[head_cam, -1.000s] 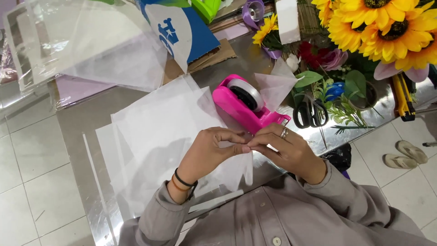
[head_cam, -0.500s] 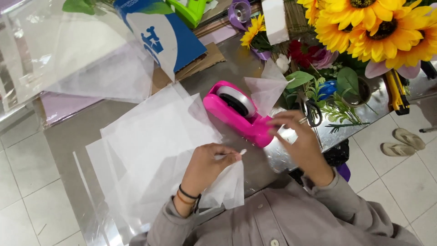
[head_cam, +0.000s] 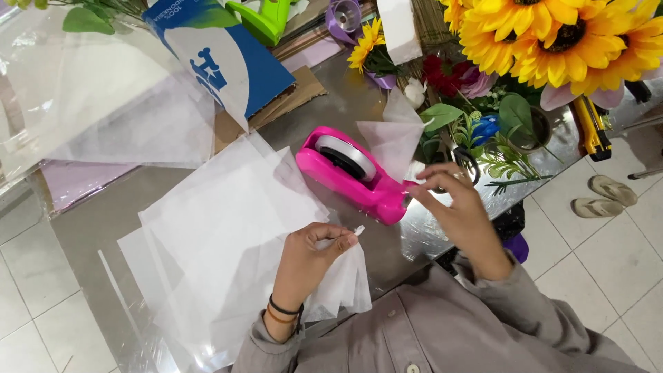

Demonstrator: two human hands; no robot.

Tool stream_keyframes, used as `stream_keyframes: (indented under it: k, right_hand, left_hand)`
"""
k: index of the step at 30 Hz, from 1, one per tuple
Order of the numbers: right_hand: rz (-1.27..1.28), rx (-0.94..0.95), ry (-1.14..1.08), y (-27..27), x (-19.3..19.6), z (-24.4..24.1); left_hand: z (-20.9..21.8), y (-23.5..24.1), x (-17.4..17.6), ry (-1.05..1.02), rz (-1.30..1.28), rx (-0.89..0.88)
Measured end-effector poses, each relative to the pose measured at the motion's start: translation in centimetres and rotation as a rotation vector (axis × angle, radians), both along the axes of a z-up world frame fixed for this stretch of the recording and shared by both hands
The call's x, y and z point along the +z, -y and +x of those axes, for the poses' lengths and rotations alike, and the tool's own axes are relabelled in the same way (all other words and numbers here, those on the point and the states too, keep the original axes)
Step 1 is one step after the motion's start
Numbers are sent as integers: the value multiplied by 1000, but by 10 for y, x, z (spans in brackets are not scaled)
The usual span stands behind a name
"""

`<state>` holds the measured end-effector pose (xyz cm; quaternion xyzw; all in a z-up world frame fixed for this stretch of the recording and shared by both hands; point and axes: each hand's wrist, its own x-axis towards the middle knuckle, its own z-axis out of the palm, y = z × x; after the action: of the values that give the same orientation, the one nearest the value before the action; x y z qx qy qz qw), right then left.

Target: A person is wrapping a small floral bouquet containing sunflowers and a teddy bear using white tissue paper, scissors, and tape.

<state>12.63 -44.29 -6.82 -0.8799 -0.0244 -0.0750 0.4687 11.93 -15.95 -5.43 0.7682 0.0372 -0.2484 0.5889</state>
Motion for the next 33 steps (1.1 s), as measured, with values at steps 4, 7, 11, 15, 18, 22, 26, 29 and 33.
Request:
stream_keyframes:
  k: [4,7,11,15,18,22,26,29,33]
  right_hand:
    - [327,-280,-603,7,23,-10]
    - [706,-139,-671,30,-25,-10]
    - [590,-20,-898,20,-46,-15]
    - [313,71,-674,-13,20,-31]
    - [432,104,-324,-34,43,-43]
    - [363,200,-37,-54,48,-38]
    - [295,135,-43,-61,52,-38]
    - [315,128,-110,-60,53,-39]
    - [407,169,-274,-57,52,-37]
  left_hand:
    - [-4,3,1,41,39,51]
    - [-4,6,7,55,3,63]
    - [-8,15,3,34,-137,98]
    - [-13,21,2,43,-202,152]
    - [-17,27,7,27,-235,192]
    - [-22,32,10,51,-258,192]
    - [-27,31,18,125,-300,139]
    - [-29,33,26,179,-253,141]
    - [-34,33,23,529,-115,114]
